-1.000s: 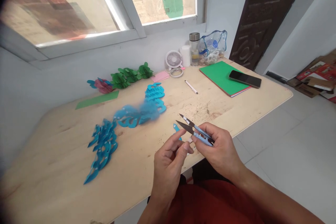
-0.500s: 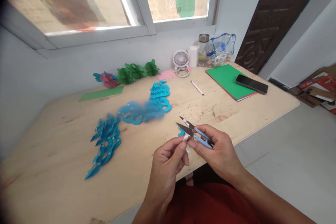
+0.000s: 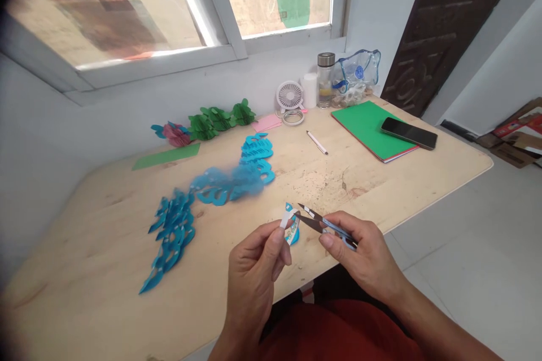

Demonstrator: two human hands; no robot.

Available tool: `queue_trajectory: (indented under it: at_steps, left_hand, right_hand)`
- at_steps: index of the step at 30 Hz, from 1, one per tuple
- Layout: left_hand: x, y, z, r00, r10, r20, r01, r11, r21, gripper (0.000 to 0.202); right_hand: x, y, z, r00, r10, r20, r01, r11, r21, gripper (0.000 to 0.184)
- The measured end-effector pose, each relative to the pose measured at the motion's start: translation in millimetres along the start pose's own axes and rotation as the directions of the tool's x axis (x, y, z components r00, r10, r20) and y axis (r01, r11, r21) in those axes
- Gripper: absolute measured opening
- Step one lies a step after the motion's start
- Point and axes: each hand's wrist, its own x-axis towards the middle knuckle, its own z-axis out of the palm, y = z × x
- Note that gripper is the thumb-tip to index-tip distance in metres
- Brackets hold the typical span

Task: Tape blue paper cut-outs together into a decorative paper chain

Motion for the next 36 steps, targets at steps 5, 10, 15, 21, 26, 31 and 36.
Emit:
queue_trajectory:
  at_steps: [5,10,15,21,26,31,36]
  left_hand:
    - [5.6,-9.4,1.1,0.993,0.047,0.110,-0.047,0.999,-0.003,0.025]
    - [7.3,-12.9,5.8,0.989,0.042,0.141,-0.040,0.999,-0.013,0.024]
    - [6.7,-12.2,9.0,0.991,0.008,0.133,-0.005,1.000,-0.023,0.024]
    - [6.9,-13.2,9.0,0.990,0.003,0.143,0.002,1.000,-0.032,0.023]
    - [7.6,-15.2,7.6,0.987,0.026,0.159,-0.021,0.999,-0.035,0.020]
    - [7.6,-14.5,6.1,0.986,0.038,0.161,-0.028,0.998,-0.060,0.018]
    - [7.8,-15.2,5.0,0.987,0.021,0.160,-0.011,0.998,-0.063,0.017]
  right_hand:
    - [-1.6,0.4,-1.5,0.999,0.010,0.035,-0.011,1.000,0.028,0.032]
    - [-2.6,0.4,-2.5,0.997,0.016,0.076,-0.021,0.998,0.064,0.032]
    - [-4.5,-0.2,-3.4,0.997,0.011,0.079,-0.016,0.998,0.064,0.031]
    - [-3.1,3.0,-3.0,0.999,0.002,0.053,-0.005,0.999,0.053,0.032]
    - [-2.7,4.4,-0.7,0.999,-0.040,0.028,0.039,0.999,0.036,0.030]
    - [-2.9,2.1,1.2,0.996,-0.088,-0.017,0.087,0.996,-0.018,0.026]
    - [-2.7,-0.8,3.0,0.986,-0.154,-0.061,0.149,0.986,-0.075,0.021]
